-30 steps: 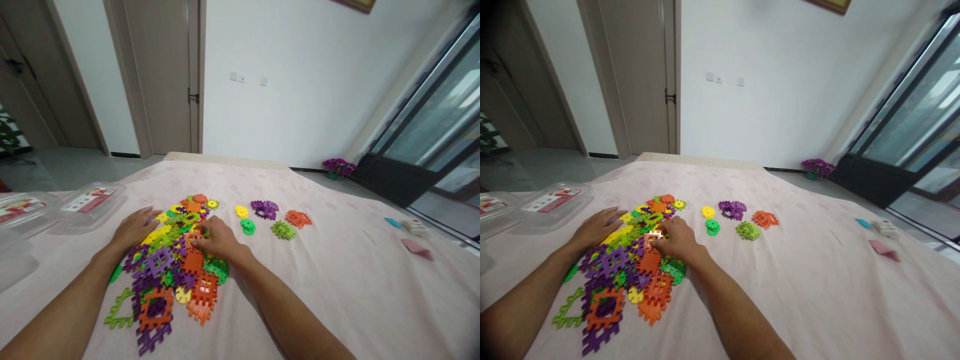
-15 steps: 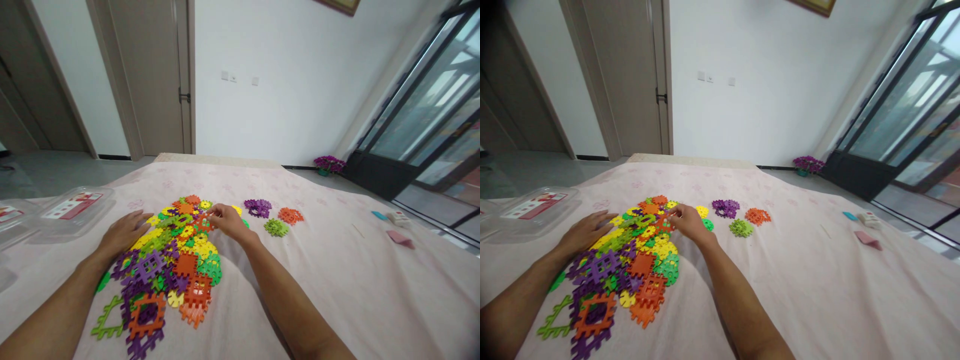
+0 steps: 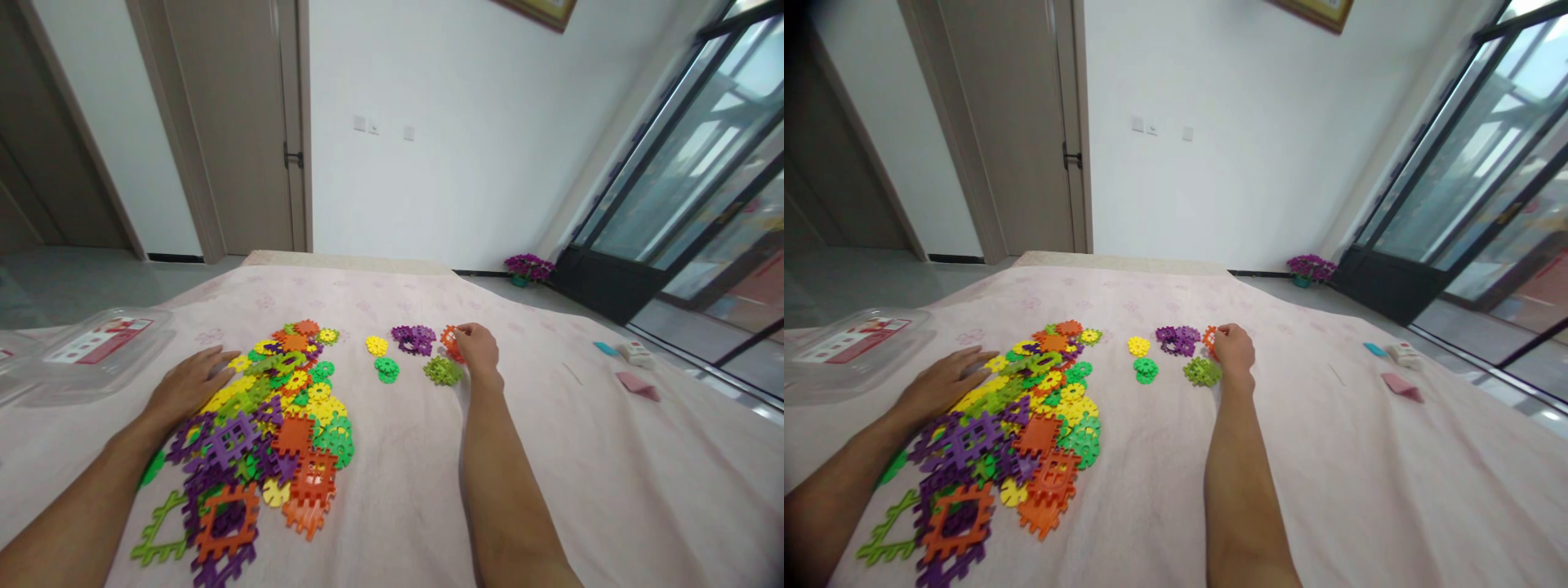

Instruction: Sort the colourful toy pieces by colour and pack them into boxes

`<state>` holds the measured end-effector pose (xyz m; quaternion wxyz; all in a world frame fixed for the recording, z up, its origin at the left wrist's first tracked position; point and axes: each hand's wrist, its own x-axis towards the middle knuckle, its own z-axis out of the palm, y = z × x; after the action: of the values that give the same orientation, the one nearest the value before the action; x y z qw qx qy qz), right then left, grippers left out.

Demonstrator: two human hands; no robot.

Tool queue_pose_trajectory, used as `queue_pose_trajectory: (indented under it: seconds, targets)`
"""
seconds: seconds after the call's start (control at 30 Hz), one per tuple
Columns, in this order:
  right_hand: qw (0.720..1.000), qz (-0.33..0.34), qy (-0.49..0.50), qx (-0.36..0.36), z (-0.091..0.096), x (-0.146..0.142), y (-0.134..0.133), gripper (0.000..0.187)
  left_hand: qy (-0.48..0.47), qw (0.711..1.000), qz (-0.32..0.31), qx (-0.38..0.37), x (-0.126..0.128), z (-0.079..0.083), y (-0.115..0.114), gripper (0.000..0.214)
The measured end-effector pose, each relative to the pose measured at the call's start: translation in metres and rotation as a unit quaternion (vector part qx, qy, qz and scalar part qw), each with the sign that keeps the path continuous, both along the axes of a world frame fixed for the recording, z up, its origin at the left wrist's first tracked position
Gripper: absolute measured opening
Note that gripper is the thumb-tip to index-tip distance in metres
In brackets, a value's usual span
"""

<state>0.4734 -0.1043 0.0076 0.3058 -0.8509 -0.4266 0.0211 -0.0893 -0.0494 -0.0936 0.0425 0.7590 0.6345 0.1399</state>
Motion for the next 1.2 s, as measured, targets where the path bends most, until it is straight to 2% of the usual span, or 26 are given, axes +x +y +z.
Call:
queue_pose_trajectory:
  seconds: [0.1,0.17,0.23,0.3,0.37,0.43,0.53,0.6,0.67,0.8,1.0,1.07,1.2]
  targets:
    - [0.998,-0.054,-0.026,-0.005,0.001,0.005,-0.003,0.042,-0.011,1.0,-0.003,0.007,0.0,0.0,-0.001,0.063]
    - [0.999,-0.024,-0.042,0.007,0.002,-0.002,0.0,0.043,-0.013,1.0,-0.003,0.011,0.001,0.001,-0.002,0.062]
    - [0.997,0.065,-0.033,0.024,0.004,-0.018,0.007,0.038,-0.01,1.0,-0.002,0.01,0.002,0.002,-0.003,0.063]
    - [0.982,0.188,0.008,0.028,0.003,-0.042,0.016,0.031,-0.007,1.0,0.0,0.01,0.002,0.002,-0.003,0.064]
    - [0.949,0.307,0.072,0.013,0.001,-0.072,0.022,0.025,-0.002,1.0,0.003,0.01,0.002,0.002,-0.003,0.064]
    - [0.909,0.399,0.122,0.003,-0.002,-0.105,0.023,0.022,0.005,1.0,0.003,0.009,0.001,0.001,-0.002,0.065]
    - [0.855,0.499,0.141,-0.013,-0.006,-0.153,0.014,0.02,0.01,1.0,0.0,0.008,0.0,0.001,-0.002,0.066]
    - [0.829,0.547,0.117,-0.02,-0.008,-0.18,0.004,0.018,0.009,1.0,0.002,0.007,0.001,0.001,-0.002,0.065]
    - [0.818,0.571,0.065,0.003,-0.011,-0.201,-0.006,0.021,0.008,1.0,0.003,0.006,0.002,0.002,-0.003,0.065]
    - [0.809,0.582,-0.031,0.076,-0.02,-0.227,-0.014,0.039,0.004,1.0,0.008,0.009,0.005,0.005,-0.006,0.063]
    - [0.81,0.575,-0.093,0.072,-0.037,-0.245,-0.005,0.057,0.01,1.0,0.011,0.01,0.007,0.006,-0.006,0.063]
    - [0.809,0.574,-0.108,0.06,-0.043,-0.247,-0.001,0.053,0.019,1.0,0.014,0.006,0.008,0.007,-0.007,0.064]
    - [0.817,0.565,-0.108,0.035,-0.048,-0.248,0.002,0.03,0.029,0.999,0.016,0.005,0.011,0.01,-0.009,0.066]
